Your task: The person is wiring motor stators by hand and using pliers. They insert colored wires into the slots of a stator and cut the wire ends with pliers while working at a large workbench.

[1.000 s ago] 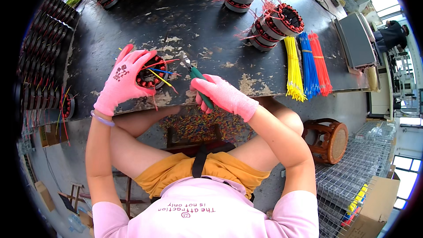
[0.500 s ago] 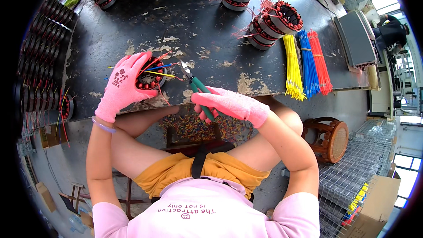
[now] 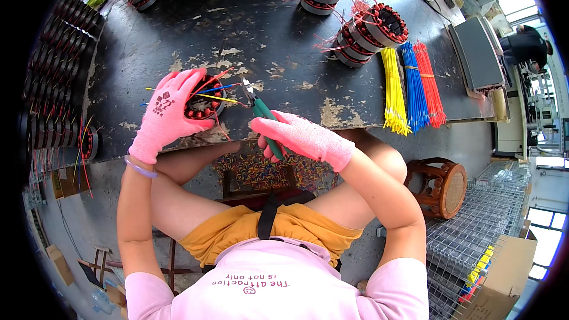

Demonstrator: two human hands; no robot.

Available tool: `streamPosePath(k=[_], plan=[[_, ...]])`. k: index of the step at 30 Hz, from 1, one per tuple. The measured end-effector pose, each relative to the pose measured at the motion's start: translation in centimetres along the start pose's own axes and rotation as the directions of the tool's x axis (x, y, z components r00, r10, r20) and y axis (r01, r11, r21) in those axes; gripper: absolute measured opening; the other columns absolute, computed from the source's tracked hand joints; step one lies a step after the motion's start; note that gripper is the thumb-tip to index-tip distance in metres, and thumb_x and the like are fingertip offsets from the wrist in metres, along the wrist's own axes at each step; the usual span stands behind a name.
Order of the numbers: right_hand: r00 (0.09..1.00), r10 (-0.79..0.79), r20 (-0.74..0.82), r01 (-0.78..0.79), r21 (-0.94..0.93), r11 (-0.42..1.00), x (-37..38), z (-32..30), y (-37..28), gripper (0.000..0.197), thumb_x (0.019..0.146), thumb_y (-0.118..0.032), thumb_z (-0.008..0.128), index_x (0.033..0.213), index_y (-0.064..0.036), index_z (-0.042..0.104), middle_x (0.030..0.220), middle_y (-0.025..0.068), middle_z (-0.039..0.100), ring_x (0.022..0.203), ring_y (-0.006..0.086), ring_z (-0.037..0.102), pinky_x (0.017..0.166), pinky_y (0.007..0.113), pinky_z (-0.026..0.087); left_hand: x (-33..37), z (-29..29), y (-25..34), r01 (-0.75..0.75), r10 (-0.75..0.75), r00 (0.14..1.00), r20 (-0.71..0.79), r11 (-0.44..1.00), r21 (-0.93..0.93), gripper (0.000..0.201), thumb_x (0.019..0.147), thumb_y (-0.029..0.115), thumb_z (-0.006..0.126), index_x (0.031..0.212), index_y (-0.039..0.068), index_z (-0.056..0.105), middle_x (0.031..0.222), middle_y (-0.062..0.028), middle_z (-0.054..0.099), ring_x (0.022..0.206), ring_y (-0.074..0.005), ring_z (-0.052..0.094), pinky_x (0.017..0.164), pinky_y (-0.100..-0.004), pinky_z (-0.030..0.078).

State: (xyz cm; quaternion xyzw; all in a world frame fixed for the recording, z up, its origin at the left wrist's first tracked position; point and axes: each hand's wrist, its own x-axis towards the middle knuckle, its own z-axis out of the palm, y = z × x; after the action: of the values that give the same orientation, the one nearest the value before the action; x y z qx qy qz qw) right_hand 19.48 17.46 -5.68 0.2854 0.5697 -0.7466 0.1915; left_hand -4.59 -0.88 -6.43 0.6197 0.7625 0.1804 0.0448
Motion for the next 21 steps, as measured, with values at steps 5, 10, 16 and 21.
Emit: streamPosePath(k=[5, 10, 16, 21], plan=[[1.000, -0.003, -0.009, 0.002, -0.008, 1.000, -0.1, 0.2, -0.1, 0.046, 0.104, -0.044, 0.057, 0.132, -0.0074, 0.057, 0.104, 0.0064, 0.066, 0.086, 0.0152, 0.069, 0.075, 0.029, 0.055, 0.0, 0.0, 0.1, -0.001, 0.001, 1.000, 0.005, 1.000, 0.005, 0.095, 0.062, 0.031, 0.090, 0.145, 0.004, 0.051, 0.142, -0.0157, 0.056, 0.131, -0.0346, 0.054, 0.121, -0.0467, 0.034], [1.000, -0.027, -0.002, 0.027, -0.013, 1.000, 0.0, 0.2, 0.2, 0.047, 0.105, -0.045, 0.056, 0.131, -0.0060, 0.057, 0.103, 0.0059, 0.066, 0.085, 0.0149, 0.069, 0.072, 0.028, 0.055, 0.0, -0.1, 0.0, -0.005, 0.005, 1.000, 0.001, 1.000, 0.004, 0.095, 0.062, 0.031, 0.090, 0.145, 0.003, 0.051, 0.141, -0.0161, 0.056, 0.131, -0.0344, 0.054, 0.121, -0.0468, 0.034], [0.997, -0.037, -0.072, 0.036, -0.014, 0.999, -0.3, 0.8, -0.4, 0.046, 0.105, -0.043, 0.055, 0.128, -0.0029, 0.059, 0.096, 0.0064, 0.067, 0.080, 0.0139, 0.068, 0.067, 0.027, 0.054, 0.0, -0.2, 0.1, -0.005, 0.005, 1.000, 0.001, 1.000, 0.014, 0.094, 0.063, 0.032, 0.089, 0.144, 0.003, 0.051, 0.140, -0.0160, 0.057, 0.130, -0.0341, 0.054, 0.120, -0.0465, 0.035], [0.991, -0.109, -0.081, 0.115, 0.077, 0.990, 0.1, -0.3, 0.0, 0.048, 0.103, -0.045, 0.057, 0.122, -0.0014, 0.056, 0.093, 0.0092, 0.066, 0.077, 0.0172, 0.068, 0.069, 0.032, 0.056, -0.2, 0.4, 1.4, 0.115, -0.113, 0.993, -0.030, 0.990, 0.087, 0.096, 0.065, 0.040, 0.088, 0.144, 0.002, 0.050, 0.138, -0.0158, 0.057, 0.128, -0.0359, 0.055, 0.116, -0.0466, 0.038]])
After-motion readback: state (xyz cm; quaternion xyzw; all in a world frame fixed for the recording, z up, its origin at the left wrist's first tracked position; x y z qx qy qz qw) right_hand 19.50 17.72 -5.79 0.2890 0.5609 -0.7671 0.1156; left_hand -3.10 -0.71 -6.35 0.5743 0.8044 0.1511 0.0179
